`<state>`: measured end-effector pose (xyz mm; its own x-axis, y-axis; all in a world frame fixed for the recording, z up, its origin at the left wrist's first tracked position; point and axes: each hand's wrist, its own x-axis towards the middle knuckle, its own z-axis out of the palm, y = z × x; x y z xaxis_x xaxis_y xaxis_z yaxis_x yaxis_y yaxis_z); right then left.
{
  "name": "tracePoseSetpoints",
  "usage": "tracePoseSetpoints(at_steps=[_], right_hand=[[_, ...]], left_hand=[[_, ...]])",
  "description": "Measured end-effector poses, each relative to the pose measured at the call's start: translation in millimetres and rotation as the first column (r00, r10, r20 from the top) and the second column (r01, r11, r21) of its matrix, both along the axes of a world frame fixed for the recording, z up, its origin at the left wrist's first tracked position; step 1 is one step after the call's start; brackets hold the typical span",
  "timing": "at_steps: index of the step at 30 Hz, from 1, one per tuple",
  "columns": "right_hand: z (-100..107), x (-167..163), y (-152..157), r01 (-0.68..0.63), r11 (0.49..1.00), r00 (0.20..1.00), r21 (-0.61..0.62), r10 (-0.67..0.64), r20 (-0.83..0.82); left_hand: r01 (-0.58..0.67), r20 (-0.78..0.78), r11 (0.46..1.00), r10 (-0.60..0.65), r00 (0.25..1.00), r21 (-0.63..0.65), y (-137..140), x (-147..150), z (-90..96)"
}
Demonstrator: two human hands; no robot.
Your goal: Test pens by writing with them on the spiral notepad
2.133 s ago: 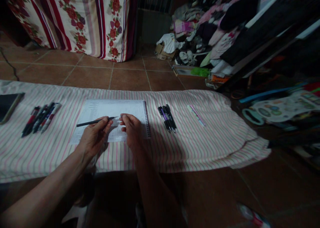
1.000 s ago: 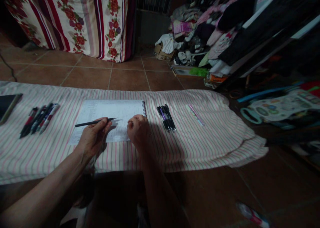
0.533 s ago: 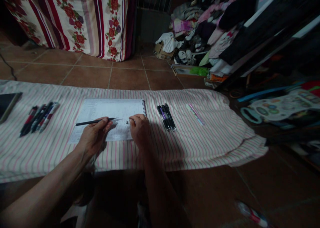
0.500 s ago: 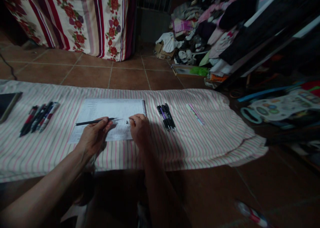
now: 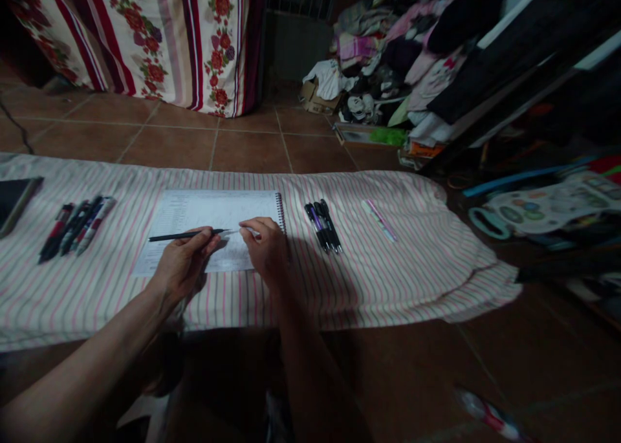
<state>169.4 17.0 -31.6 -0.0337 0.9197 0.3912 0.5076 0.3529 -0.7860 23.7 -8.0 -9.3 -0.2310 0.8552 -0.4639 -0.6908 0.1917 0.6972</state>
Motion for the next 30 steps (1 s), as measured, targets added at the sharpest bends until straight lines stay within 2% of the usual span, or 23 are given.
tracePoseSetpoints(at_steps=[9,18,30], right_hand=[[-0.2,-6.9,-2.5,-0.037,0.997,0.99,0.069,0.027,0.139],[0.8,-8.8,-2.5,-0.022,1.0,0.991,0.02,0.019,0.133],[-1.4,-0.9,1.0,-0.011,0.998,0.997,0.059,0.006,0.075]], left_hand=[[0.052,0.023,0.999,-0.052,0.998,0.007,-1.2,1.5,0.4],[0.075,0.039,0.997,-0.076,0.996,0.032,-1.2,1.3,-2.2],[0.062,0.013,0.998,-0.062,0.998,0.01,-1.8,-2.7,-0.2]])
